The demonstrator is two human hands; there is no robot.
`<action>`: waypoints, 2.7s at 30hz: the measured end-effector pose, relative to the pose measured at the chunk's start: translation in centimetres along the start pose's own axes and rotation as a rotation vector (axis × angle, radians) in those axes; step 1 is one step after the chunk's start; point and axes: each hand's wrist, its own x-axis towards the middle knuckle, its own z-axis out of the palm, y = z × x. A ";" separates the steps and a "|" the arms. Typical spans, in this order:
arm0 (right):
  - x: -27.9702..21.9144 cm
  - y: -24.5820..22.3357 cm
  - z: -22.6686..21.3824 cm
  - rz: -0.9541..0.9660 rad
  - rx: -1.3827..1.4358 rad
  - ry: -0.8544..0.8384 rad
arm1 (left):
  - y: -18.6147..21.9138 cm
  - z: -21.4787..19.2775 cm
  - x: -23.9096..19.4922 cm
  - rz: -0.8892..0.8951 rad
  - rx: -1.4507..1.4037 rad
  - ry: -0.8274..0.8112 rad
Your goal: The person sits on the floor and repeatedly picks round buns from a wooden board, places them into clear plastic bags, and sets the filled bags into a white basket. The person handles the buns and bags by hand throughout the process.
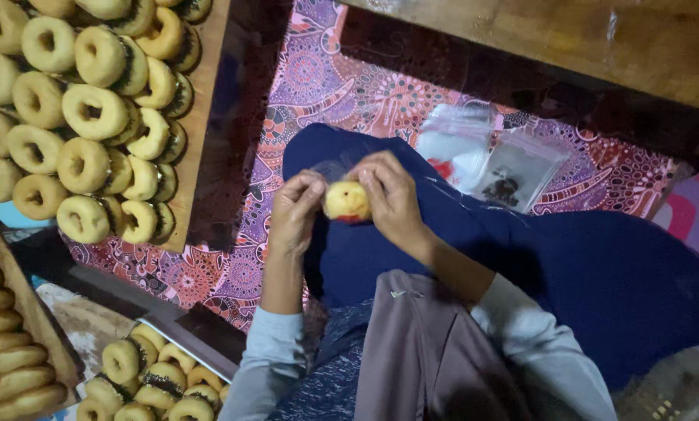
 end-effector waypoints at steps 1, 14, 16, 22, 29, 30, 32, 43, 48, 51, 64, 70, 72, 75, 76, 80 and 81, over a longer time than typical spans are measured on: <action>0.1 0.0 -0.2 -0.032 0.022 0.033 | 0.5 -0.1 -0.2 0.064 0.024 -0.018; -8.9 8.0 -1.8 0.294 0.262 0.119 | -5.4 4.9 -4.3 0.337 0.682 0.189; -8.1 11.7 -3.6 0.284 0.458 0.271 | -7.6 7.0 -1.0 0.230 0.634 0.042; -8.2 20.4 -20.0 0.487 0.239 0.606 | -18.7 16.9 10.7 0.287 0.872 -0.175; -5.7 18.6 -24.7 0.198 0.315 1.164 | -22.2 15.3 14.3 0.318 1.463 -0.335; -5.1 17.9 -22.9 0.153 -0.466 0.913 | -21.6 15.4 13.4 0.315 1.471 -0.345; -2.8 16.0 -19.2 0.013 -1.060 0.493 | -19.2 16.0 11.5 0.337 1.349 -0.386; 2.2 -0.1 -13.3 -0.063 -0.526 0.165 | -4.4 19.1 10.9 0.333 0.554 0.122; 3.9 -2.0 -13.5 -0.082 -0.583 0.088 | -3.4 20.8 8.2 0.757 0.634 -0.075; 5.7 -0.4 -14.3 -0.165 -0.485 0.010 | -2.7 21.7 8.9 0.557 0.103 -0.106; 24.3 8.3 -24.1 -0.081 -0.774 0.196 | -4.0 17.8 23.9 -0.073 -1.296 -0.102; 11.1 2.9 -18.9 0.449 0.628 0.345 | -6.0 19.1 24.2 -0.062 -1.514 -0.071; 9.7 1.7 -16.5 0.368 0.554 0.307 | -6.5 20.0 23.2 -0.003 -1.434 -0.076; 9.0 0.6 -14.3 0.273 0.267 0.254 | -6.6 21.7 20.9 0.112 -1.221 -0.194; 9.5 0.5 -13.7 0.236 0.145 0.226 | -6.2 22.2 20.6 0.157 -1.225 -0.264; 10.2 0.1 -12.2 -0.008 -0.052 0.207 | -5.0 23.0 18.3 0.187 -1.446 -0.641; 10.0 -0.1 -12.1 -0.151 -0.416 0.288 | -5.2 23.7 17.1 0.051 -1.346 -0.532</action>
